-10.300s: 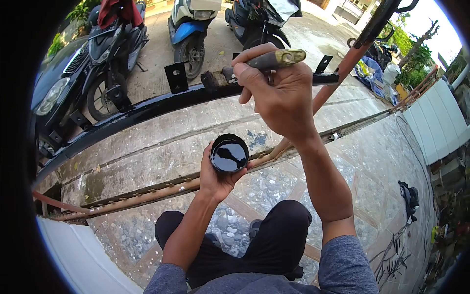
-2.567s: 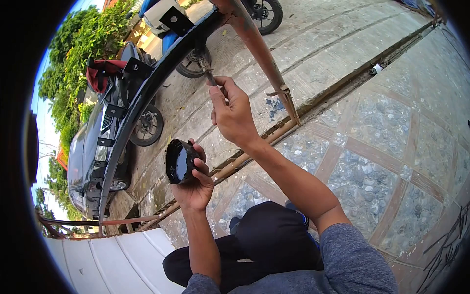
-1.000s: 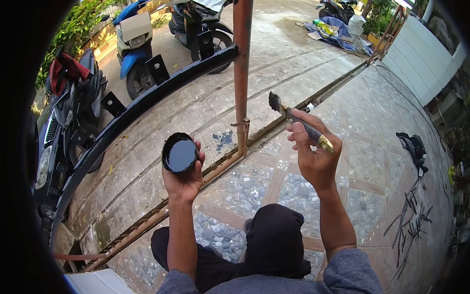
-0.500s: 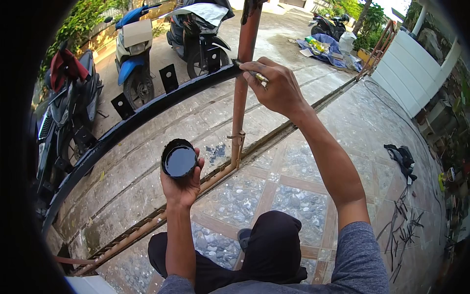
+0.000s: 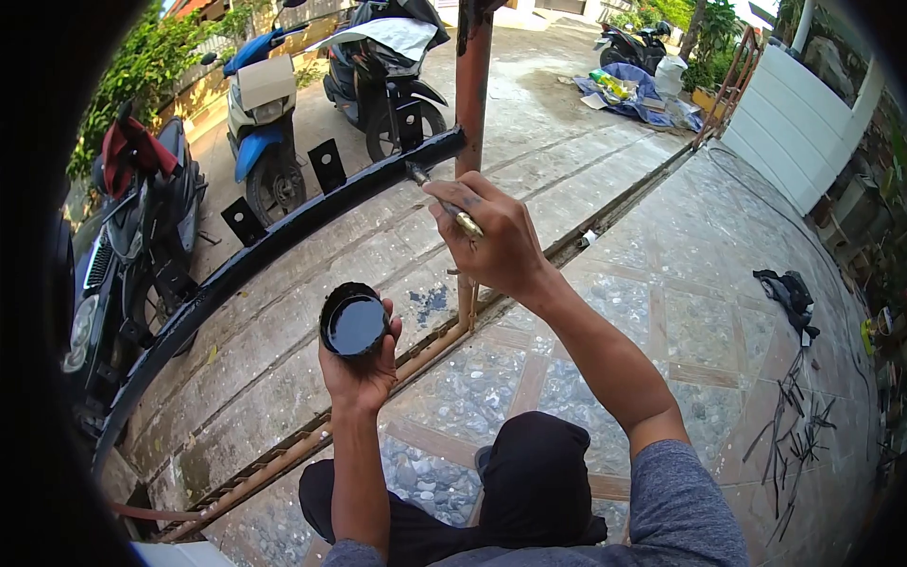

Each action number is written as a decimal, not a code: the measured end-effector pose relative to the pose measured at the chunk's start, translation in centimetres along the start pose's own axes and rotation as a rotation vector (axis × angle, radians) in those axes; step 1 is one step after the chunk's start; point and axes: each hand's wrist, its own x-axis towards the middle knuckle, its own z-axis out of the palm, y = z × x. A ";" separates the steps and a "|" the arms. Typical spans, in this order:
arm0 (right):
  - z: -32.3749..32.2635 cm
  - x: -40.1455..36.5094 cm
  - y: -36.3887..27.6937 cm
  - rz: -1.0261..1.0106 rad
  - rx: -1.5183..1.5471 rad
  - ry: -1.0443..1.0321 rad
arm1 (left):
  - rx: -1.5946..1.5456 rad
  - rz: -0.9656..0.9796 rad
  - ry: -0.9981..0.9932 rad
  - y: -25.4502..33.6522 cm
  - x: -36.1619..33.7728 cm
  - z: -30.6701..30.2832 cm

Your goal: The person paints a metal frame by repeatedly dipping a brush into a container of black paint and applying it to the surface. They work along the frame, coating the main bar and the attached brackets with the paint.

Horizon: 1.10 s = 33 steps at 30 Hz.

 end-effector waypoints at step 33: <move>0.7 -9.0 -3.1 0.489 0.309 0.385 | -0.064 -0.049 -0.003 0.2 -0.5 0.2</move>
